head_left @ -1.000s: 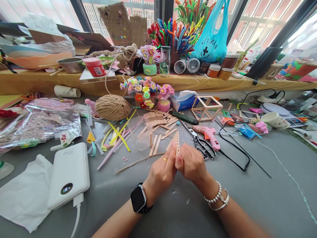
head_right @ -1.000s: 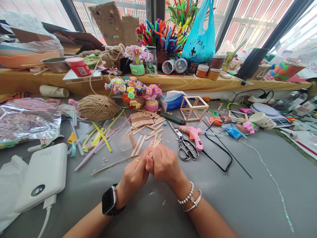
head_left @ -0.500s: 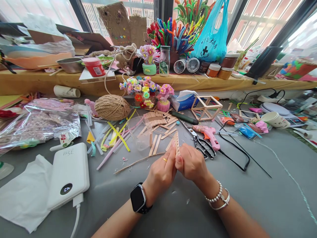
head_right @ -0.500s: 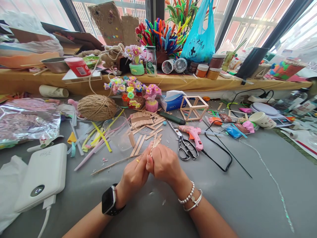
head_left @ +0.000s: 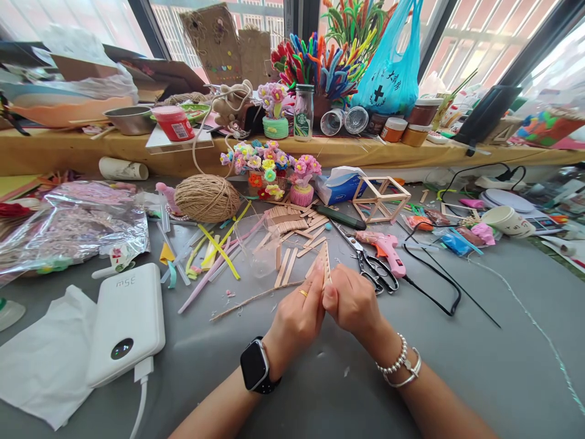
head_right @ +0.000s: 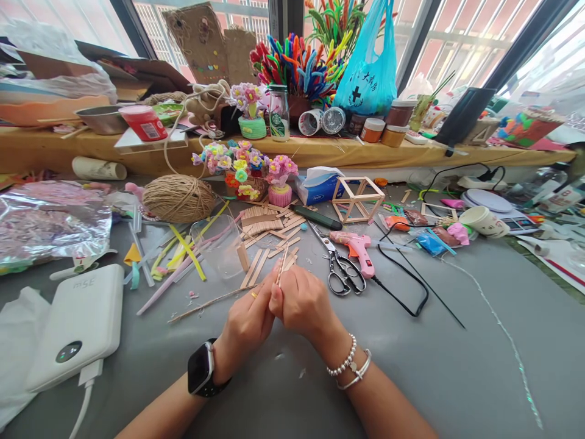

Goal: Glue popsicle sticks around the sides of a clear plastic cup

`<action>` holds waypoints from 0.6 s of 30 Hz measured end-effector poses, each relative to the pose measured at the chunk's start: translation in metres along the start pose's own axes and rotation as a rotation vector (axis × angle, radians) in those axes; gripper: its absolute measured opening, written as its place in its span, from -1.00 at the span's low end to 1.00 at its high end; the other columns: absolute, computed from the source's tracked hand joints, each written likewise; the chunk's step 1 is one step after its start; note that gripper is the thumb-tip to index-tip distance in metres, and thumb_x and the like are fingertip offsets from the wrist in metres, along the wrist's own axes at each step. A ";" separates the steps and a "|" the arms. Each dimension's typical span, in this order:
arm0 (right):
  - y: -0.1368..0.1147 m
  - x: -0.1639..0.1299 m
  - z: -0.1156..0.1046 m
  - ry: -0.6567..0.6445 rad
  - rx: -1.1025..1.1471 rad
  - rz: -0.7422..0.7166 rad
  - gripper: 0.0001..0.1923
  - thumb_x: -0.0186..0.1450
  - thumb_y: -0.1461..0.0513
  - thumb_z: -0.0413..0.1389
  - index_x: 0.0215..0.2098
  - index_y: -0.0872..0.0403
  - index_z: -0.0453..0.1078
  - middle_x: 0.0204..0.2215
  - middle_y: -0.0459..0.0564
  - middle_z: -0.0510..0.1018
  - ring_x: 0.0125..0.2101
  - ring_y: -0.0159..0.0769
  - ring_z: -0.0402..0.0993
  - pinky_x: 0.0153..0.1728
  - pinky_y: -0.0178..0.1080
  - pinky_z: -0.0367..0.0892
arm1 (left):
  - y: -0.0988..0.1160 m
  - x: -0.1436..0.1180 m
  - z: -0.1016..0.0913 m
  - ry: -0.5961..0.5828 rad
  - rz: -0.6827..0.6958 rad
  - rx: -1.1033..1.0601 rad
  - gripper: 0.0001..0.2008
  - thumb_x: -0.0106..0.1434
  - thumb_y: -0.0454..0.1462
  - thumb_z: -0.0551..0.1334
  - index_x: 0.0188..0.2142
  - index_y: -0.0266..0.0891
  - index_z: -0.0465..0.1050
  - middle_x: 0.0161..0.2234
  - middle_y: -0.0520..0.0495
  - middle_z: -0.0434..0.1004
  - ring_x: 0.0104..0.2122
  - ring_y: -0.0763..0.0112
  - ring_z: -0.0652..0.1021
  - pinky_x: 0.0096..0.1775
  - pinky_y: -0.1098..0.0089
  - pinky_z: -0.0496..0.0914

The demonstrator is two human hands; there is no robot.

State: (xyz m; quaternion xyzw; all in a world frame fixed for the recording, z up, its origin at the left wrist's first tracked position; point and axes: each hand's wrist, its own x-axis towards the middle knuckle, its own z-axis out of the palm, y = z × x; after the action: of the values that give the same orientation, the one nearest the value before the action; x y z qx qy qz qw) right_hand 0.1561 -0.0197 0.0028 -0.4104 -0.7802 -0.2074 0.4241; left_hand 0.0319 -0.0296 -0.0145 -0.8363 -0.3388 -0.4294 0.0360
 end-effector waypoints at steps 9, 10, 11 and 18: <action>-0.002 0.000 0.002 0.028 -0.009 0.018 -0.69 0.33 0.30 -0.30 -0.55 0.02 0.06 -0.71 -0.11 0.20 -0.65 -0.35 0.09 -0.60 -0.31 0.06 | 0.000 -0.001 0.001 0.014 0.005 0.037 -0.38 0.27 -0.42 -0.02 0.24 -0.43 -0.32 0.04 -0.37 0.33 -0.02 0.24 0.44 -0.06 0.38 0.41; -0.003 0.000 0.002 0.030 -0.009 0.023 -0.69 0.32 0.30 -0.30 -0.55 0.02 0.06 -0.71 -0.12 0.20 -0.65 -0.35 0.09 -0.60 -0.31 0.06 | 0.000 -0.001 0.001 0.015 0.009 0.041 -0.38 0.27 -0.42 -0.02 0.24 -0.45 -0.31 0.03 -0.38 0.33 -0.02 0.24 0.44 -0.06 0.38 0.41; -0.003 0.000 0.002 0.031 -0.007 0.027 -0.69 0.32 0.30 -0.30 -0.56 0.02 0.06 -0.72 -0.12 0.19 -0.65 -0.35 0.09 -0.60 -0.31 0.06 | 0.000 -0.001 0.001 0.016 0.011 0.044 -0.39 0.27 -0.42 -0.02 0.24 -0.46 -0.29 0.02 -0.39 0.34 -0.02 0.23 0.44 -0.06 0.38 0.40; -0.004 0.000 0.002 0.035 0.007 0.038 -0.70 0.31 0.31 -0.29 -0.54 0.02 0.07 -0.72 -0.11 0.21 -0.64 -0.33 0.09 -0.61 -0.31 0.07 | 0.000 0.000 0.001 0.024 0.013 0.071 -0.44 0.27 -0.40 -0.02 0.23 -0.46 -0.18 0.04 -0.37 0.32 -0.02 0.22 0.43 -0.08 0.37 0.42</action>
State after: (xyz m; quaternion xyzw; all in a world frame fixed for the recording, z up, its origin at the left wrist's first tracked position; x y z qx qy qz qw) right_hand 0.1518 -0.0205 0.0016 -0.4198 -0.7655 -0.2037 0.4431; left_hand 0.0326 -0.0292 -0.0150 -0.8315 -0.3479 -0.4270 0.0724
